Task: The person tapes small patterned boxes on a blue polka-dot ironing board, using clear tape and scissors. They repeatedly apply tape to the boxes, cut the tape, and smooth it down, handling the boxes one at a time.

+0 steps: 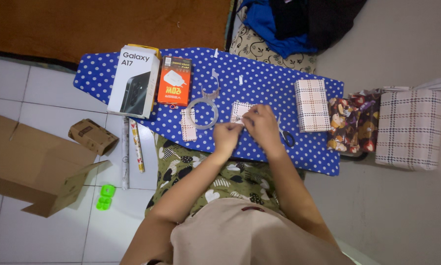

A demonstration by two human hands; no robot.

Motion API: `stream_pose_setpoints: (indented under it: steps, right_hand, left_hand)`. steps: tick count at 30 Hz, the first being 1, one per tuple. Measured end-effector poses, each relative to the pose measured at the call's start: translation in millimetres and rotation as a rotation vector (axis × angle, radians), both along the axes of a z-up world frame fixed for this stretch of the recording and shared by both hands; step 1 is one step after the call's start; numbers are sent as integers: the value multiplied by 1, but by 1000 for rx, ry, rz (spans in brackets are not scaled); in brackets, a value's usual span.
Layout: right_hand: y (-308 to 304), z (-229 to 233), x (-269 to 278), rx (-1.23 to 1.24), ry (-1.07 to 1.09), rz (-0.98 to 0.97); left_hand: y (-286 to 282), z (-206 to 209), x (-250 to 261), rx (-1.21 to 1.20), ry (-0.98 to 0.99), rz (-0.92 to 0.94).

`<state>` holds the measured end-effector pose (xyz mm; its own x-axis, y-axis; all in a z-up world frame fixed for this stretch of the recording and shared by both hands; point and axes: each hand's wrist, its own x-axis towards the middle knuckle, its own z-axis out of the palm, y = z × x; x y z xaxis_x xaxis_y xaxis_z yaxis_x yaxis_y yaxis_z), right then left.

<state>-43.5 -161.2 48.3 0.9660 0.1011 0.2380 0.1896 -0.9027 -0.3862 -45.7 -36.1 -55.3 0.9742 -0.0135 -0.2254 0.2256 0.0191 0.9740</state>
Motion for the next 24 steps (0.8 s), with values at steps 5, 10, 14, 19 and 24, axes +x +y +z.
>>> stream_pose_setpoints:
  steps: [5, 10, 14, 19, 24]
  right_hand:
    - [0, 1, 3, -145, -85, 122]
    - [1, 2, 6, -221, -158, 197]
    - [1, 3, 9, -250, -141, 222]
    - [2, 3, 17, -275, -87, 247]
    - [2, -5, 20, -280, -22, 235]
  left_hand:
    - [-3, 3, 2, -280, 429, 9]
    - [5, 7, 6, -501, 598, -42]
    - [12, 10, 5, -737, 780, -28]
    - [26, 15, -6, -662, 787, -42]
    - [27, 10, -13, -459, 719, -117]
